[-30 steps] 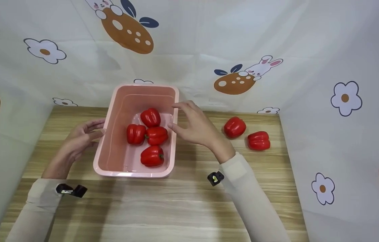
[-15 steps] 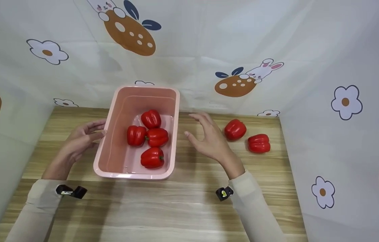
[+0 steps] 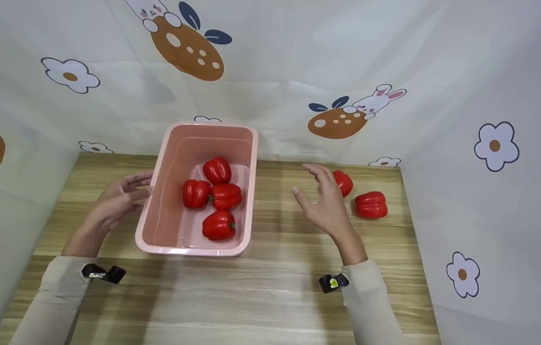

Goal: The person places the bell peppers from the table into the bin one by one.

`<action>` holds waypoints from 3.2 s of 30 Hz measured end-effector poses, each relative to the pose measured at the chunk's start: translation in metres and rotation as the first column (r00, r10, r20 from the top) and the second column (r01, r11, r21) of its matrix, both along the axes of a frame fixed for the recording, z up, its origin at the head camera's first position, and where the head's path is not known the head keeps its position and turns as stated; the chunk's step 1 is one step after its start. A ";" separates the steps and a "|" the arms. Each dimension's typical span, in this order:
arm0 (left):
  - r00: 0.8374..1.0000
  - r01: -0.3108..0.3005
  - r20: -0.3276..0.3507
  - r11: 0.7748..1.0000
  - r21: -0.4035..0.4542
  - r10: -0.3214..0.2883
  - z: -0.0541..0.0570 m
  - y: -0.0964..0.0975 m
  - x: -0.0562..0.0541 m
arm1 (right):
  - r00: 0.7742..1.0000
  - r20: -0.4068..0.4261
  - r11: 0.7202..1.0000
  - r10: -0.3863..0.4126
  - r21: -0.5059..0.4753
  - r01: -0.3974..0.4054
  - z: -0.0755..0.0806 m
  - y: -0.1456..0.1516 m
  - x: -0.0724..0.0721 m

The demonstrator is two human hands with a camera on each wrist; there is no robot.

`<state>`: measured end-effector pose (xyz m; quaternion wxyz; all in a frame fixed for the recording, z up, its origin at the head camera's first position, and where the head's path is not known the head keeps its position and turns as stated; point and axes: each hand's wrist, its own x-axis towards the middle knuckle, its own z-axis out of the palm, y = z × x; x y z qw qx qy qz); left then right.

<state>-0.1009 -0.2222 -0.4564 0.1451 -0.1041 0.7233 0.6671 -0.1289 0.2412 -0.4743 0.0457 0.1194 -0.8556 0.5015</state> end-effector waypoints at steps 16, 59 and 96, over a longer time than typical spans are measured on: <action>1.000 -0.013 0.001 1.000 0.001 0.013 0.000 0.000 0.000 | 0.983 0.035 0.982 -0.179 -0.051 0.181 -0.033 0.048 0.018; 1.000 -0.026 -0.005 1.000 0.011 0.026 -0.001 0.001 0.001 | 0.854 0.014 0.853 -0.519 -0.058 0.519 -0.111 0.115 0.067; 1.000 -0.012 -0.018 1.000 -0.013 0.012 -0.003 0.000 -0.002 | 0.820 0.317 0.848 -0.477 -0.081 0.524 -0.128 0.130 0.001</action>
